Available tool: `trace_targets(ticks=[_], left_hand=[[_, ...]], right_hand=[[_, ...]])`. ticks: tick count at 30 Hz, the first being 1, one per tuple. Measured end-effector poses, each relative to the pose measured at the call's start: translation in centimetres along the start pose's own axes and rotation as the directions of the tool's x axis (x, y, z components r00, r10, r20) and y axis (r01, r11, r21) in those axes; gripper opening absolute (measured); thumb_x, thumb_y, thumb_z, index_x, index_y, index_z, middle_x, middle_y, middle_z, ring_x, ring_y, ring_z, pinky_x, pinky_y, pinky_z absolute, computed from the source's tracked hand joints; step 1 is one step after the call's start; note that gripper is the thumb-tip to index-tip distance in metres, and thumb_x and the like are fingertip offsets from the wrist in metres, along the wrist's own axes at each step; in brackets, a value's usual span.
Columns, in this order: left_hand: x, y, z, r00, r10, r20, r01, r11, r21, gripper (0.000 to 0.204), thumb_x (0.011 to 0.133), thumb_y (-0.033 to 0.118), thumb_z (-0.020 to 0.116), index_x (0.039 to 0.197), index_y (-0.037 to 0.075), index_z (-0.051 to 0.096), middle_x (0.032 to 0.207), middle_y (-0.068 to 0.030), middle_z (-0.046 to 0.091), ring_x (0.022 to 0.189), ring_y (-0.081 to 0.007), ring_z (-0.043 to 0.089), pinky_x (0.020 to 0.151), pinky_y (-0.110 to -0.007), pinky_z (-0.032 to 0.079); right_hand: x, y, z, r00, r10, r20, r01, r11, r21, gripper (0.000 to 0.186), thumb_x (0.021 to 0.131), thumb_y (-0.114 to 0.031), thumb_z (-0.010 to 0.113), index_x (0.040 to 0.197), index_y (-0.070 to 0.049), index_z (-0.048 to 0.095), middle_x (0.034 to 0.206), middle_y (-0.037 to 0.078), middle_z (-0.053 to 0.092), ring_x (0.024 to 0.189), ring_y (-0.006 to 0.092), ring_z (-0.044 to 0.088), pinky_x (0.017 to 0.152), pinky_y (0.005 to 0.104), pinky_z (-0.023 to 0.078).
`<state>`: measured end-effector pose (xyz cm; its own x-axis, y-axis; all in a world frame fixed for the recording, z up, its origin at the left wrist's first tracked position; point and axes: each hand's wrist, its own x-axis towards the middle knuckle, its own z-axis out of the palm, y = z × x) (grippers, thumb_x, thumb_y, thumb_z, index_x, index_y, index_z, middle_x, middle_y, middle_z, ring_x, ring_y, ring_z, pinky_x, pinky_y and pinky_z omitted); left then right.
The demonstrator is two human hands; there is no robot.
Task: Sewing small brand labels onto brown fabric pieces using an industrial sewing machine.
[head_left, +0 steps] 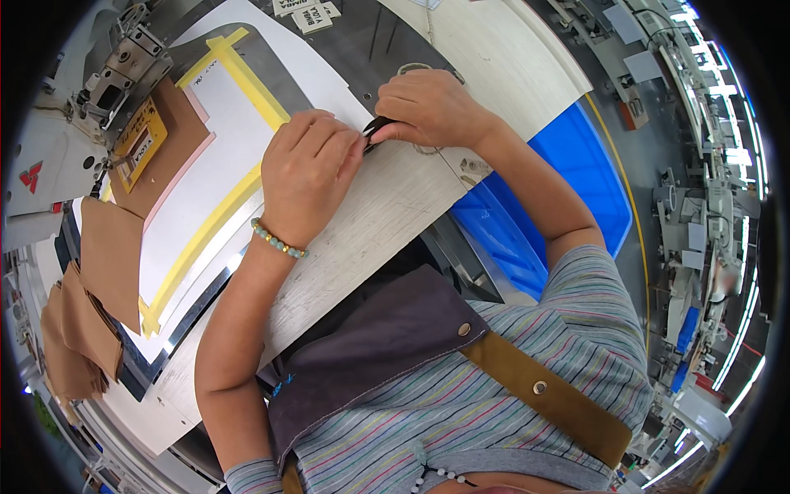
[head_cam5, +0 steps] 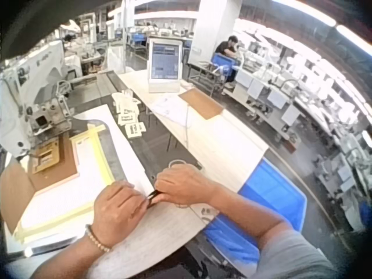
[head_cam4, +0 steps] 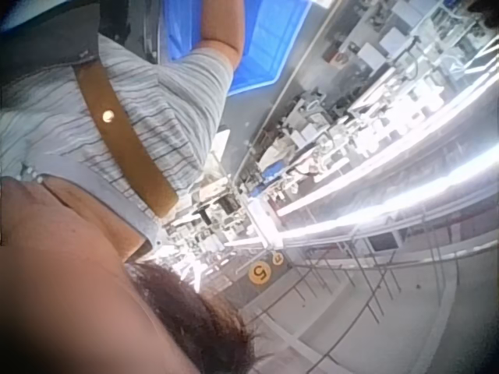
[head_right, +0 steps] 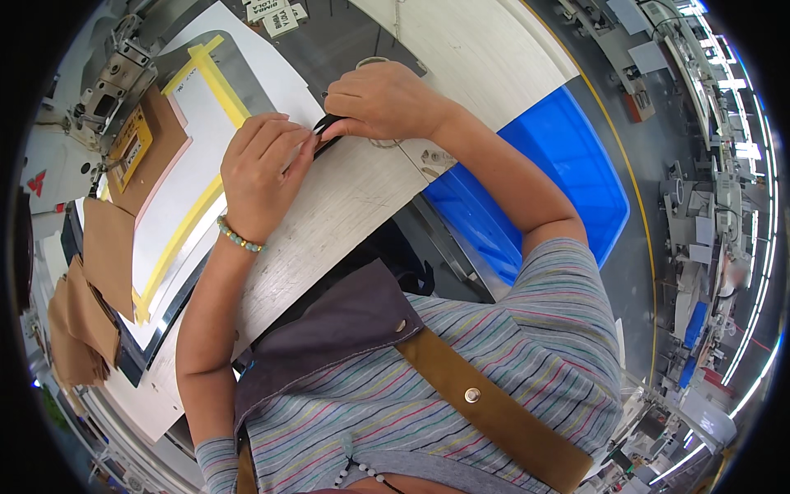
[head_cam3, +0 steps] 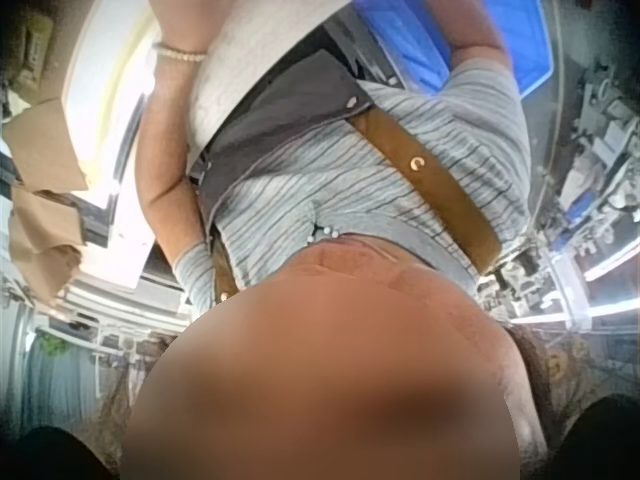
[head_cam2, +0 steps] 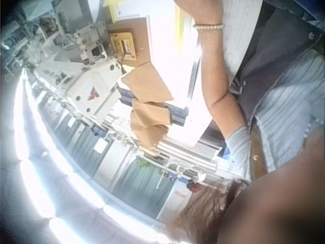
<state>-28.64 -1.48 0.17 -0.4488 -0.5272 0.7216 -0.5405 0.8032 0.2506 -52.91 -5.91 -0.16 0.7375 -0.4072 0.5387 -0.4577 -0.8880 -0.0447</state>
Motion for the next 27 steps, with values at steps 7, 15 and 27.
trace_targets(ticks=[7, 15, 27], left_hand=[[0.1, 0.1, 0.0, 1.000, 0.001, 0.000, -0.001, 1.000, 0.001, 0.019, 0.074, 0.002, 0.086, 0.087, 0.007, 0.073, 0.091, -0.0040, 0.073, 0.094, -0.0261, 0.071, 0.078, -0.036, 0.058], [0.2, 0.2, -0.1, 1.000, -0.004, -0.004, 0.004, 1.000, -0.006, 0.020, 0.074, 0.001, 0.085, 0.087, 0.007, 0.072, 0.090, -0.0049, 0.072, 0.093, -0.0263, 0.071, 0.077, -0.037, 0.058], [0.3, 0.1, 0.0, 1.000, -0.008, -0.025, 0.008, 1.000, -0.007, 0.019, 0.074, -0.002, 0.082, 0.086, 0.006, 0.070, 0.089, -0.0064, 0.070, 0.090, -0.0270, 0.070, 0.074, -0.037, 0.057]], right_hand=[[-0.2, 0.2, 0.1, 1.000, -0.019, -0.001, 0.019, 1.000, -0.006, 0.041, 0.092, -0.048, 0.072, 0.081, -0.011, 0.058, 0.076, 0.003, 0.052, 0.067, 0.0225, 0.054, 0.060, 0.0354, 0.044], [-0.4, 0.9, -1.0, 0.997, -0.018, -0.078, 0.015, 1.000, -0.027, 0.043, 0.093, -0.050, 0.070, 0.085, -0.010, 0.060, 0.079, 0.004, 0.057, 0.068, 0.0254, 0.057, 0.059, 0.0368, 0.046], [0.7, 2.0, 0.1, 0.988, 0.073, 0.136, -0.106, 0.962, 0.252, 0.049, 0.099, -0.055, 0.061, 0.091, -0.007, 0.061, 0.082, 0.007, 0.056, 0.076, 0.0323, 0.056, 0.067, 0.0422, 0.046]])
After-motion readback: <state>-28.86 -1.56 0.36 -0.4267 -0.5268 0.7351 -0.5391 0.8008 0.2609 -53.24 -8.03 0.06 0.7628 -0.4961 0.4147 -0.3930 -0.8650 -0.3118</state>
